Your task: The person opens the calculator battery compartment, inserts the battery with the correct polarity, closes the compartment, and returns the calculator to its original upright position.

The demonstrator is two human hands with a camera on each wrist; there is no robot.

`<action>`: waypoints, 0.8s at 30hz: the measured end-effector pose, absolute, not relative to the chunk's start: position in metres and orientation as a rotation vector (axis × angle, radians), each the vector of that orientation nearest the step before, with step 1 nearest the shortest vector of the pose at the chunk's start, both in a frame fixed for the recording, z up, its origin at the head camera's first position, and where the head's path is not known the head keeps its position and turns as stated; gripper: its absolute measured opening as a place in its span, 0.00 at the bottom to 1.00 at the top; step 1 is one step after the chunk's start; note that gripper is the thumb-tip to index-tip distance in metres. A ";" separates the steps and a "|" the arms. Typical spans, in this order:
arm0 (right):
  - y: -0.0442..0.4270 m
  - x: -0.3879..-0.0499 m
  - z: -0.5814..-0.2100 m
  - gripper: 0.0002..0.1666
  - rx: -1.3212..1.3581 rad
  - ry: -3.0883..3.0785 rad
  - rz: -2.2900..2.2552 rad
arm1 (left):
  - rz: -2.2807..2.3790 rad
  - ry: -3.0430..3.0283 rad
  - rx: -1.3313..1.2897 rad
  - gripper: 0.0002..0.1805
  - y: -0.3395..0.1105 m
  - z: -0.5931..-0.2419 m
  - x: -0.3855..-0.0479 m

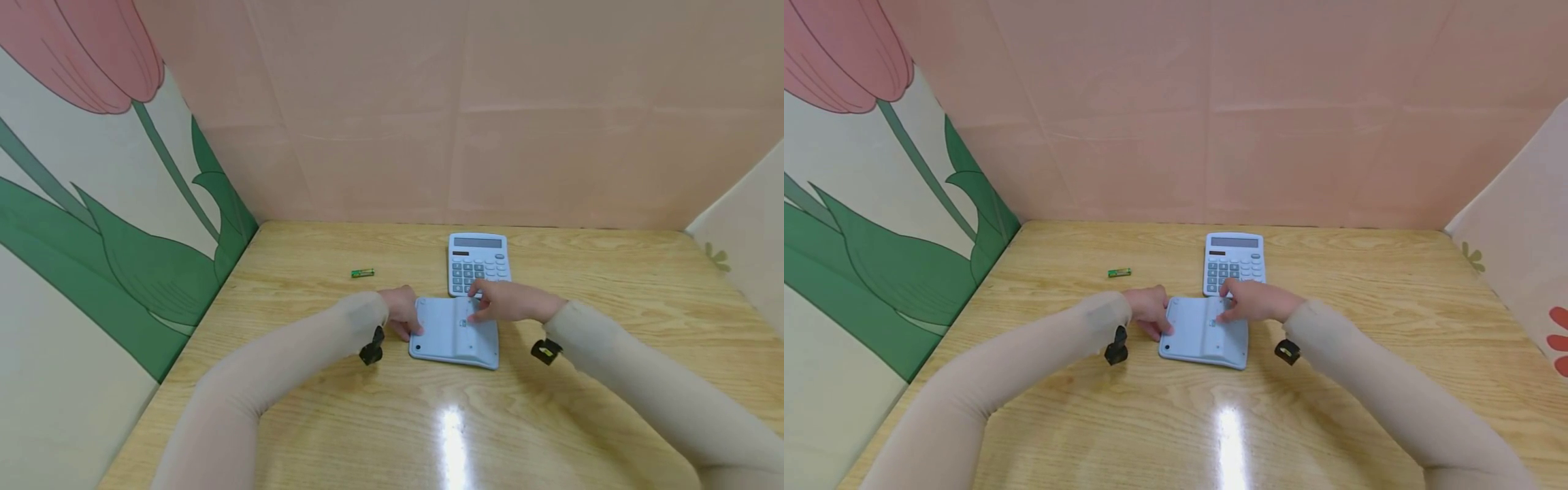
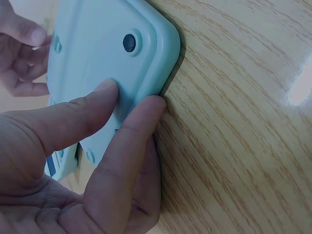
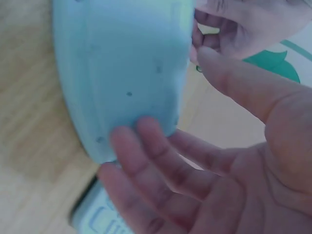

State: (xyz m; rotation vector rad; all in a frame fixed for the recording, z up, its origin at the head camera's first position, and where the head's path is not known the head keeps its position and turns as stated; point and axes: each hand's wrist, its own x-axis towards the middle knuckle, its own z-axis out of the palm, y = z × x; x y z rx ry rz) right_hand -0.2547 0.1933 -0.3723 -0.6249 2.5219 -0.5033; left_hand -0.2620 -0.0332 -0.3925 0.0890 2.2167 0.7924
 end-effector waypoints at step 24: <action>0.176 -0.270 -0.363 0.34 -0.617 2.456 -0.188 | 0.816 2.229 0.068 0.14 -0.031 -0.398 -0.264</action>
